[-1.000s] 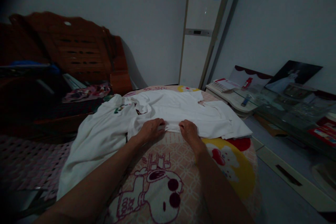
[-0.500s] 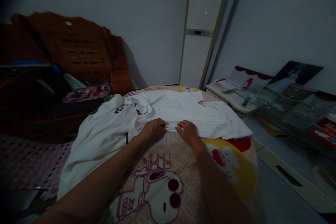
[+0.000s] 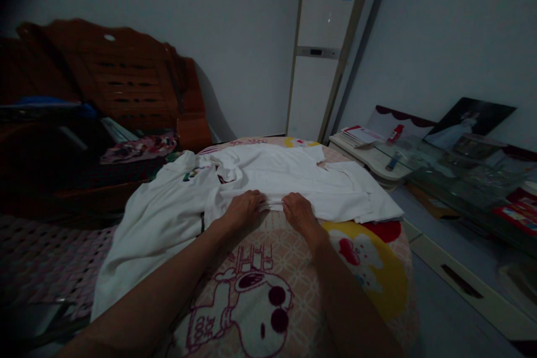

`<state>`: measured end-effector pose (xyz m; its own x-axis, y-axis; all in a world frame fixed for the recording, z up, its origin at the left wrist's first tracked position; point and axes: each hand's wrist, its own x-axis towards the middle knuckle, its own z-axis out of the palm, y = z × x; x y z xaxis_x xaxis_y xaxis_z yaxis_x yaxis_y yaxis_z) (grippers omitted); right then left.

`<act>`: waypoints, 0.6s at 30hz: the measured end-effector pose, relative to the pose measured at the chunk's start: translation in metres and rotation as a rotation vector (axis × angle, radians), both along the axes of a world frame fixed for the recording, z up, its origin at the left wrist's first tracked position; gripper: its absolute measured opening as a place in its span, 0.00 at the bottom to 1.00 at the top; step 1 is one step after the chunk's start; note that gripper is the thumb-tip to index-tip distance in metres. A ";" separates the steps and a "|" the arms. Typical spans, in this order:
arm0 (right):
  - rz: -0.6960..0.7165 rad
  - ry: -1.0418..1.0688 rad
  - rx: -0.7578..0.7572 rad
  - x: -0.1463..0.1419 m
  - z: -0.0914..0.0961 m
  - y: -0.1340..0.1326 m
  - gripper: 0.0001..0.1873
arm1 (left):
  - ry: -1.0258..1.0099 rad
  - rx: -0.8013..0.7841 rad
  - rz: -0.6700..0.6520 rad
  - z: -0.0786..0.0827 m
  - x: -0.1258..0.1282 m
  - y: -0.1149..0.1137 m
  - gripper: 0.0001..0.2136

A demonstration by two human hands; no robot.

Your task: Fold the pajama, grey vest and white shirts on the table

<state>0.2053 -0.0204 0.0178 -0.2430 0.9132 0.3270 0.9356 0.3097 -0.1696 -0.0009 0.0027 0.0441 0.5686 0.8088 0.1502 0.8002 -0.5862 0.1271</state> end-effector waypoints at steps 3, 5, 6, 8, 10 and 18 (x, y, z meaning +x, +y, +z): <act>-0.041 0.062 0.045 0.000 -0.002 0.002 0.12 | 0.010 0.009 -0.023 0.001 0.001 -0.005 0.13; -0.071 0.115 0.072 0.001 -0.003 0.002 0.12 | -0.007 0.026 -0.022 0.002 0.001 -0.006 0.15; -0.083 0.141 0.083 0.002 -0.003 0.002 0.13 | -0.023 0.036 -0.015 0.003 0.000 -0.006 0.16; -0.092 0.194 0.096 0.003 -0.003 0.003 0.13 | -0.055 0.050 0.009 0.006 -0.003 -0.005 0.17; -0.084 0.248 0.098 0.003 -0.002 0.003 0.12 | -0.055 0.042 0.052 0.009 -0.008 -0.002 0.13; 0.048 0.595 -0.265 0.013 0.032 -0.010 0.11 | -0.147 -0.271 -0.227 0.033 -0.039 0.005 0.11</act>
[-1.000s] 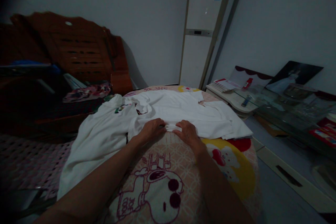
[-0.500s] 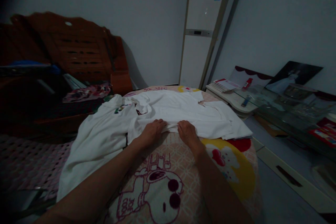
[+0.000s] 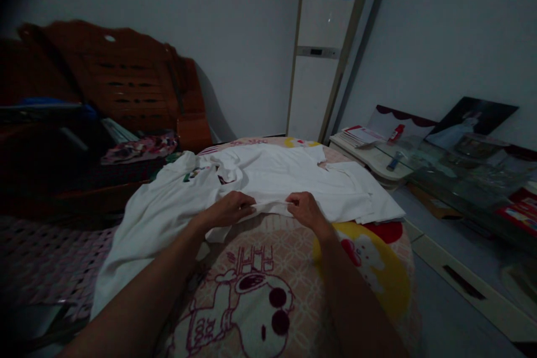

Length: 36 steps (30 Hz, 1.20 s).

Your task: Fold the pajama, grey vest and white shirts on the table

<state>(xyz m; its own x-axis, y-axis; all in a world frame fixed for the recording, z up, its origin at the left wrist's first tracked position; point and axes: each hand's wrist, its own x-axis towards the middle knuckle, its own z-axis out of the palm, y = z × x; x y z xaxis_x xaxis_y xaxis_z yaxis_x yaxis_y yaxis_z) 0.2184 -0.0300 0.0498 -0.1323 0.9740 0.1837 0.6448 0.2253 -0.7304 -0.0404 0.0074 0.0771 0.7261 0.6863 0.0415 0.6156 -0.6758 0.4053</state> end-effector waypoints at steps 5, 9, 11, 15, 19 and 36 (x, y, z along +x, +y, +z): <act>0.267 0.158 -0.343 0.015 0.021 -0.014 0.11 | -0.088 -0.439 -0.315 0.011 -0.004 -0.008 0.14; 0.345 0.065 -0.484 0.014 0.014 -0.012 0.11 | -0.070 -0.630 -0.422 0.007 0.005 -0.014 0.13; 0.355 0.001 -0.538 0.012 0.005 -0.009 0.11 | -0.045 -0.685 -0.442 0.001 0.011 -0.014 0.13; 0.395 -0.058 -0.632 0.009 -0.005 -0.004 0.09 | 0.010 -0.778 -0.475 -0.008 0.018 -0.014 0.14; 0.446 -0.046 -0.688 0.011 -0.002 -0.006 0.08 | -0.002 -0.839 -0.494 -0.007 0.020 -0.017 0.16; 0.438 0.151 -0.859 -0.001 -0.002 -0.011 0.18 | -0.284 0.091 0.609 -0.015 -0.020 0.034 0.11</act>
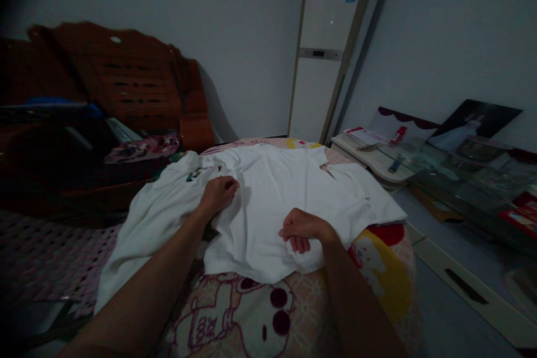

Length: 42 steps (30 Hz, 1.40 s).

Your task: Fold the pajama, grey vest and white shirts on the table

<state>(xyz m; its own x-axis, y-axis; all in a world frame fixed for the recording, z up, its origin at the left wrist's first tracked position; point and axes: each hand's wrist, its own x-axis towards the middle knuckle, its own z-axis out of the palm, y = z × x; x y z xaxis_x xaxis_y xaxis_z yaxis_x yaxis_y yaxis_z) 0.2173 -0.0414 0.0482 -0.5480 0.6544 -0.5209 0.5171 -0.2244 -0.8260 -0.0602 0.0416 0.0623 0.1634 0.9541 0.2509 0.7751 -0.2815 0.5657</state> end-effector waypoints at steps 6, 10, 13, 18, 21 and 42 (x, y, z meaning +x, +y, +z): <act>-0.210 0.142 0.174 -0.012 -0.002 0.002 0.16 | 0.297 -0.014 0.192 -0.007 -0.013 0.010 0.15; -0.235 0.143 0.176 -0.016 -0.008 0.004 0.16 | 0.387 -0.071 0.209 -0.009 -0.013 0.011 0.14; -0.249 0.153 0.169 -0.016 -0.008 0.003 0.17 | 0.423 -0.095 0.199 -0.007 -0.017 0.013 0.15; -0.265 0.156 0.154 -0.017 -0.006 0.003 0.15 | 0.463 -0.082 0.283 -0.009 -0.022 0.020 0.16; -0.269 0.154 0.142 -0.017 -0.006 0.003 0.13 | 0.436 -0.067 0.289 -0.010 -0.023 0.023 0.14; -0.264 0.133 0.165 -0.017 -0.008 0.004 0.09 | -0.133 0.141 0.434 -0.017 -0.032 0.040 0.22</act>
<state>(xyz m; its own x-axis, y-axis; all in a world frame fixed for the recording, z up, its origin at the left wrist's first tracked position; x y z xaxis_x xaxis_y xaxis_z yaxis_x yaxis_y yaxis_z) 0.2001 -0.0372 0.0402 -0.4042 0.8524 -0.3317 0.3446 -0.1940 -0.9185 -0.0918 0.0816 0.0453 -0.2855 0.8823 0.3742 0.7613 -0.0284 0.6478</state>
